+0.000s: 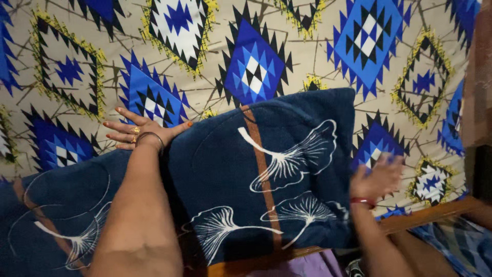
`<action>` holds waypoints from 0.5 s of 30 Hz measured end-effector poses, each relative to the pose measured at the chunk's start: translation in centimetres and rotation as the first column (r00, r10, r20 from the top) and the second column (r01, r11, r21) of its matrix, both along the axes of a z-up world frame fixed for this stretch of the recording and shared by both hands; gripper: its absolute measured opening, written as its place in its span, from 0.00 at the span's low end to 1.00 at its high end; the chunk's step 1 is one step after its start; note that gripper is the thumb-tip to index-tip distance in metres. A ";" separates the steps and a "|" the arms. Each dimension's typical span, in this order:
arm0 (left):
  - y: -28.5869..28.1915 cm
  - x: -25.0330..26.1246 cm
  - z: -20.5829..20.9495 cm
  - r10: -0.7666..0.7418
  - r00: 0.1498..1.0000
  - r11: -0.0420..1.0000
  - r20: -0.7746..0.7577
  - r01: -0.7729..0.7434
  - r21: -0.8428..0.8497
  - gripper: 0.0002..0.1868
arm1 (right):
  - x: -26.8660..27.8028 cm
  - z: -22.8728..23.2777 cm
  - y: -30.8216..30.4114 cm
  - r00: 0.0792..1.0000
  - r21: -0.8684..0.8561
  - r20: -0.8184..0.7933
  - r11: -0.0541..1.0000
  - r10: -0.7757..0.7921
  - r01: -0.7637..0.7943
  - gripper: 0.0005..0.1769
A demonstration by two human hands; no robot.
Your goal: The person repeatedly smooths and adjusts a dark blue patterned sheet on a wooden bed frame. They use both hands to press and align the fabric, occasionally lifting and repositioning sections to remove wrinkles. The task continues without visible completion of a final state.
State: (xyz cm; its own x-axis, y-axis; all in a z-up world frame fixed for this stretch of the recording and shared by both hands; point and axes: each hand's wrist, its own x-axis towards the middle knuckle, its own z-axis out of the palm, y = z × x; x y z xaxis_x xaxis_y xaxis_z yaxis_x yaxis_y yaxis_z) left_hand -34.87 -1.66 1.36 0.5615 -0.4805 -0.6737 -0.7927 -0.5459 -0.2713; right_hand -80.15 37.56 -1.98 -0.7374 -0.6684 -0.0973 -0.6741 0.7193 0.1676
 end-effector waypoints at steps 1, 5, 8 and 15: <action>0.0 -0.2 0.0 0.000 1.000 1.000 0.002 0.000 -0.001 0.98 | -1.7 0.4 0.8 0.993 -0.093 0.031 0.989 -0.116 0.119 0.44; 0.1 -0.2 0.3 -0.004 1.000 1.000 -0.022 0.004 0.001 0.98 | -10.6 2.0 4.0 0.954 -0.220 0.007 0.930 -0.300 0.294 0.40; -0.6 0.1 0.5 -0.003 1.000 1.000 -0.020 0.003 -0.028 0.98 | -15.9 1.2 1.6 0.958 -0.213 -0.058 0.941 -0.281 0.263 0.38; -1.0 -0.3 0.9 0.015 1.000 0.997 -0.024 -0.014 0.076 0.99 | -9.6 1.1 -26.5 0.882 -0.226 -0.064 0.854 0.466 -0.468 0.33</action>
State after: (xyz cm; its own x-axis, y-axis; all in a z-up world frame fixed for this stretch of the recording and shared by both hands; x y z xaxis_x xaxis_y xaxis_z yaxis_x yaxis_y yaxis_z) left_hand -35.18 -2.64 2.28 0.5507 -0.4194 -0.7216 -0.7919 -0.5359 -0.2929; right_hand -89.71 11.06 -0.85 -0.3330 -0.9372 0.1041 -0.9398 0.3388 0.0435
